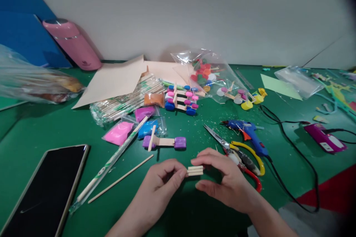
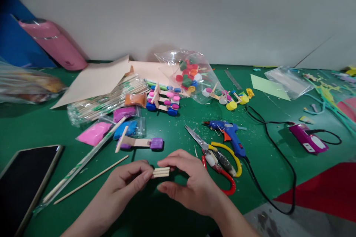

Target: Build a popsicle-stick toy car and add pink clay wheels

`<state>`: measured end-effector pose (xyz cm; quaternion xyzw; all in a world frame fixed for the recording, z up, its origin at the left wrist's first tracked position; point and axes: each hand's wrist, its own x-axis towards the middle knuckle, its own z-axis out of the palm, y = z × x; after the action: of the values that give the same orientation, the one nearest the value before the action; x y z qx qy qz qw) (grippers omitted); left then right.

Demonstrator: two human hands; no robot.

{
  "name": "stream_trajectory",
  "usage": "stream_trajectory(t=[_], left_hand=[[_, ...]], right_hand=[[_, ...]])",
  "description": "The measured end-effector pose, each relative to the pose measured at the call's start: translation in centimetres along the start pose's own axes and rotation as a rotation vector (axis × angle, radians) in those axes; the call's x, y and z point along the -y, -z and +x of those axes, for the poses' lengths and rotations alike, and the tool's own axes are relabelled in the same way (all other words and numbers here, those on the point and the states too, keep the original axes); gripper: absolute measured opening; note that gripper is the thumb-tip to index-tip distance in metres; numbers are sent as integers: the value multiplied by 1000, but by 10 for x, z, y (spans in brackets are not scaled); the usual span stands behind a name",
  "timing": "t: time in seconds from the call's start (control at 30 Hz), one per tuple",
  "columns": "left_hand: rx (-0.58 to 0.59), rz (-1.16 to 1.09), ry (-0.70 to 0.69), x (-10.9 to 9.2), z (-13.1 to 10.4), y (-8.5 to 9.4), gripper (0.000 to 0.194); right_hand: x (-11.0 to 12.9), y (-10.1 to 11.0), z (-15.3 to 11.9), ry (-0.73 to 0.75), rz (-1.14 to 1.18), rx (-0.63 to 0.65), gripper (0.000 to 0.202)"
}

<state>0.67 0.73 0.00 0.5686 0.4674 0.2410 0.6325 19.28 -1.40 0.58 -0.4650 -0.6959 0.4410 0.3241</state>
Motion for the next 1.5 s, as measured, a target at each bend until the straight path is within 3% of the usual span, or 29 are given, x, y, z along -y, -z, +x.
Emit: stream_trajectory(t=[0.4, 1.5], left_hand=[[1, 17, -8, 2, -1, -1, 22], [-17, 36, -17, 2, 0, -2, 23]], right_hand=[[-3, -3, 1, -29, 56, -15, 23], [-3, -5, 2, -15, 94, -33, 25]])
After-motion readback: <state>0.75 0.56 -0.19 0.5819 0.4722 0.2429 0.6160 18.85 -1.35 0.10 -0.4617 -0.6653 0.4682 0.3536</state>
